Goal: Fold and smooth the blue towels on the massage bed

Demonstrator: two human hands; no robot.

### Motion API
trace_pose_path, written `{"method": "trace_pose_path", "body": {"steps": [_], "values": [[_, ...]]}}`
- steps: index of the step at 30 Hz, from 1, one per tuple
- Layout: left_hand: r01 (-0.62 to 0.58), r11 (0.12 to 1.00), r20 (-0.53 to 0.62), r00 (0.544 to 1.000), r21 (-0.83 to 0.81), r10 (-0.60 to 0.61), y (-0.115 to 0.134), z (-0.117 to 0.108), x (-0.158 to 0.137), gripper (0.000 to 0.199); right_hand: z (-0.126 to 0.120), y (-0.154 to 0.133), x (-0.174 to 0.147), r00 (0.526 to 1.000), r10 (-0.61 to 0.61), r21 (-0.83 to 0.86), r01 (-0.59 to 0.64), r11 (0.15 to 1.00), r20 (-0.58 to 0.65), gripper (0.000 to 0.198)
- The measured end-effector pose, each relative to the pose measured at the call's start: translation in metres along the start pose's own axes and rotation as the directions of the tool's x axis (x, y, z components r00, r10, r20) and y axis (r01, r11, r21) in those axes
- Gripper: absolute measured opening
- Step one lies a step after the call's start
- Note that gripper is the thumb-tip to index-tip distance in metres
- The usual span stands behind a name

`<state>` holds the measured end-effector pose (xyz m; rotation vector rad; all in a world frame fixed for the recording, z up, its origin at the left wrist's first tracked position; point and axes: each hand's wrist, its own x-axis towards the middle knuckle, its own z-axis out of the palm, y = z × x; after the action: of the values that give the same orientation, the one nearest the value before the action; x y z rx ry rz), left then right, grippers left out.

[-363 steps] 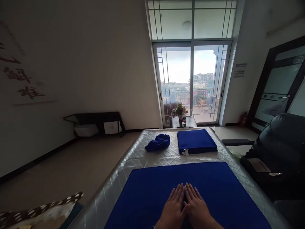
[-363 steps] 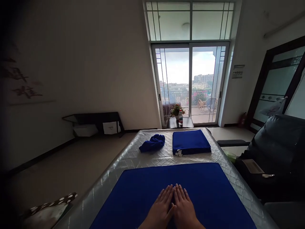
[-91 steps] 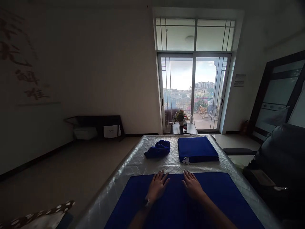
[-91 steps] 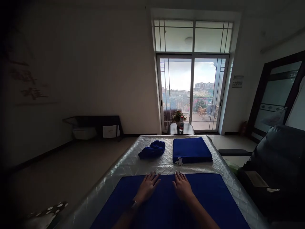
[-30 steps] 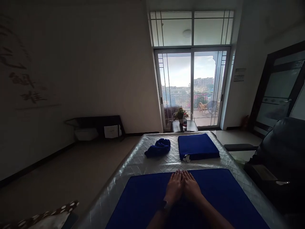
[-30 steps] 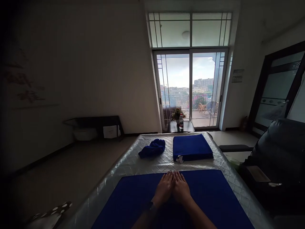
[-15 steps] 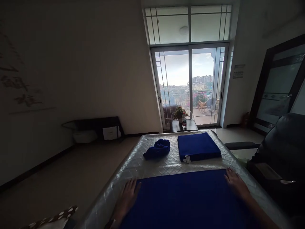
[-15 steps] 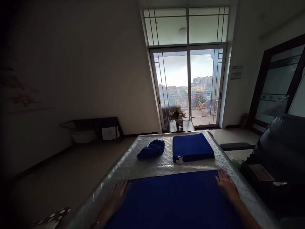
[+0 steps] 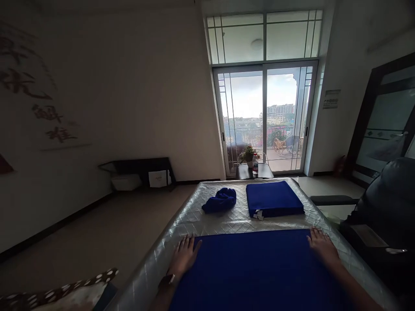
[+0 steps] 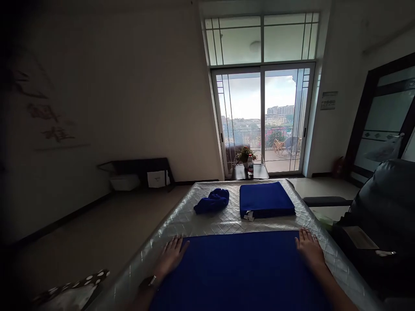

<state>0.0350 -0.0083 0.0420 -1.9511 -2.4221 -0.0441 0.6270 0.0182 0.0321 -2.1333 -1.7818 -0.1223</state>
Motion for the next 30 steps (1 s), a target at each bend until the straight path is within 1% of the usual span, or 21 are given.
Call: {"method": "trace_pose_path", "body": {"steps": [2, 3, 4, 6, 7, 8, 10, 12, 14, 16, 21, 25, 27, 28, 30], "values": [[-0.013, 1.0, -0.066, 0.998, 0.005, 0.014, 0.022, -0.007, -0.005, 0.078, -0.006, -0.028, -0.006, 0.997, -0.079, -0.009, 0.079, 0.997, 0.023, 0.068], [-0.051, 0.999, -0.113, 0.992, -0.009, 0.05, 0.04, -0.01, -0.009, 0.078, -0.007, -0.046, -0.011, 0.991, -0.131, -0.007, 0.131, 0.991, 0.034, 0.068], [-0.114, 0.993, -0.154, 0.982, -0.033, 0.108, 0.061, -0.012, -0.013, 0.077, -0.006, -0.068, -0.016, 0.982, -0.184, 0.0, 0.184, 0.983, 0.044, 0.066], [-0.296, 0.949, -0.198, 0.942, -0.105, 0.272, 0.11, -0.012, -0.023, 0.075, -0.001, -0.116, -0.027, 0.953, -0.296, 0.034, 0.295, 0.955, 0.069, 0.063], [-0.389, 0.91, -0.189, 0.913, -0.143, 0.36, 0.136, -0.01, -0.027, 0.074, 0.004, -0.14, -0.033, 0.93, -0.358, 0.063, 0.354, 0.933, 0.083, 0.063], [-0.454, 0.873, -0.19, 0.886, -0.178, 0.422, 0.16, -0.006, -0.031, 0.072, 0.008, -0.161, -0.039, 0.9, -0.424, 0.116, 0.412, 0.904, 0.104, 0.062], [-0.548, 0.805, -0.207, 0.835, -0.228, 0.51, 0.198, 0.003, -0.036, 0.067, 0.018, -0.194, -0.049, 0.847, -0.51, 0.188, 0.483, 0.855, 0.146, 0.061], [-0.585, 0.769, -0.226, 0.81, -0.257, 0.541, 0.22, 0.013, -0.038, 0.064, 0.027, -0.209, -0.057, 0.821, -0.546, 0.218, 0.509, 0.833, 0.169, 0.06], [-0.581, 0.765, -0.226, 0.813, -0.277, 0.536, 0.225, 0.019, -0.039, 0.063, 0.034, -0.212, -0.06, 0.817, -0.552, 0.216, 0.516, 0.829, 0.168, 0.059], [-0.564, 0.771, -0.209, 0.826, -0.295, 0.524, 0.223, 0.021, -0.04, 0.065, 0.035, -0.208, -0.061, 0.821, -0.545, 0.206, 0.512, 0.834, 0.168, 0.059], [-0.566, 0.759, -0.166, 0.823, -0.321, 0.543, 0.219, 0.013, -0.041, 0.067, 0.028, -0.206, -0.061, 0.819, -0.526, 0.224, 0.482, 0.847, 0.231, 0.061], [-0.56, 0.78, -0.151, 0.828, -0.281, 0.54, 0.221, 0.014, -0.041, 0.07, 0.029, -0.21, -0.061, 0.826, -0.517, 0.259, 0.461, 0.849, 0.223, 0.061], [-0.55, 0.799, -0.143, 0.835, -0.243, 0.531, 0.21, 0.017, -0.037, 0.071, 0.03, -0.202, -0.058, 0.846, -0.485, 0.253, 0.43, 0.867, 0.222, 0.063], [-0.539, 0.812, -0.136, 0.842, -0.225, 0.521, 0.198, 0.018, -0.033, 0.07, 0.03, -0.193, -0.054, 0.859, -0.461, 0.243, 0.409, 0.879, 0.221, 0.064], [-0.489, 0.851, -0.106, 0.872, -0.193, 0.477, 0.162, 0.02, -0.023, 0.068, 0.028, -0.159, -0.042, 0.889, -0.404, 0.208, 0.362, 0.909, 0.215, 0.065]]}}
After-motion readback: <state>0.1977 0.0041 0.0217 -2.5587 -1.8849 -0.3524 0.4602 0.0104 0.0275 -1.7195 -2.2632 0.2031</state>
